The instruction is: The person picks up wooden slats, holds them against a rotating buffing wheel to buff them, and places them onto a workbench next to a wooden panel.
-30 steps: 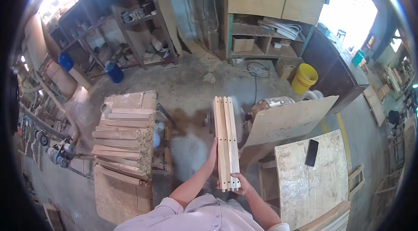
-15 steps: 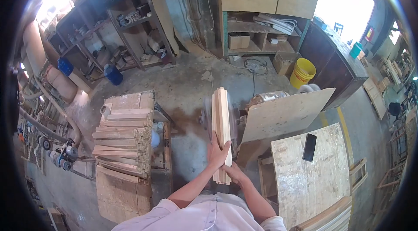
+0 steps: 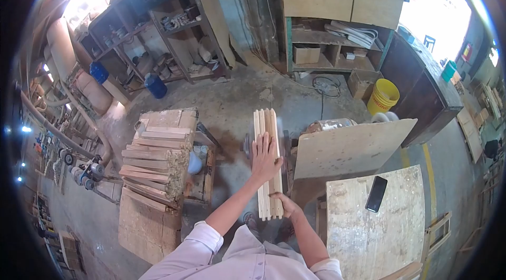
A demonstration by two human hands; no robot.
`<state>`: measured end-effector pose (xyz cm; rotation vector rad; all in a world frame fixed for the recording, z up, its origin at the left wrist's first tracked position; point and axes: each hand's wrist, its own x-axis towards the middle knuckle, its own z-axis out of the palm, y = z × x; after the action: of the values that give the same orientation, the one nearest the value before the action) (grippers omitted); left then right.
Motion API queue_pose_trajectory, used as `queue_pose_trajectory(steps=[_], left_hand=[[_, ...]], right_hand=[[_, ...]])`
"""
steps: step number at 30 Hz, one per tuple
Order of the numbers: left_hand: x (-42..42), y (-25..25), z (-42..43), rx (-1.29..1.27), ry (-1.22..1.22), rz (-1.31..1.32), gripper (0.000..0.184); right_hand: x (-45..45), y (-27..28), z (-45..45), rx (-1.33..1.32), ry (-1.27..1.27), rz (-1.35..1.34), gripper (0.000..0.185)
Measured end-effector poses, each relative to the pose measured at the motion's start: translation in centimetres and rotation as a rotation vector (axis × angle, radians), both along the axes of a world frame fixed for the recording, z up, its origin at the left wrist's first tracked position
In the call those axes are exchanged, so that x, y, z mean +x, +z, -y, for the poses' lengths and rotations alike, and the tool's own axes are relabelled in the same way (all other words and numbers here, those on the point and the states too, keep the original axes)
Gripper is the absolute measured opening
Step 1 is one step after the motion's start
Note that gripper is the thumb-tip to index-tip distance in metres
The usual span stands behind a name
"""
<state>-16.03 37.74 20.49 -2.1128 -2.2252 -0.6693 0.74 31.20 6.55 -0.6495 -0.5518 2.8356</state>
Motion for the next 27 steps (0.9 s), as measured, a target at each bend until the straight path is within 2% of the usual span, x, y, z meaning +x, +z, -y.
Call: queue_pose_trajectory(steps=[5,7,10,14,17,22,27], left_hand=[[0.0,-1.5,0.1,-0.002,0.021,0.021,0.082],[-1.1,-1.9,-0.6,0.025,0.013,0.032,0.082],[-3.0,-1.8,-3.4,0.071,0.016,0.02,0.081],[-3.7,-1.8,-4.8,0.084,0.022,-0.024,0.08],[-3.4,-1.9,-3.7,0.054,0.011,-0.025,0.08],[-2.8,-2.4,-1.6,0.023,-0.002,-0.01,0.08],[-2.7,-2.5,0.2,-0.002,0.001,-0.032,0.083]], right_hand=[[1.3,-0.5,2.6,0.149,-0.057,0.18,0.07],[-0.1,3.4,2.0,0.163,-0.164,0.343,0.071],[-2.1,9.5,-1.2,0.318,-0.011,0.487,0.072],[-3.3,6.2,-2.4,0.321,-0.098,0.441,0.068],[-2.9,6.4,-1.2,0.307,-0.113,0.463,0.066],[-2.7,3.7,1.4,0.27,-0.138,0.409,0.059],[-2.7,2.9,3.6,0.208,-0.145,0.375,0.059]])
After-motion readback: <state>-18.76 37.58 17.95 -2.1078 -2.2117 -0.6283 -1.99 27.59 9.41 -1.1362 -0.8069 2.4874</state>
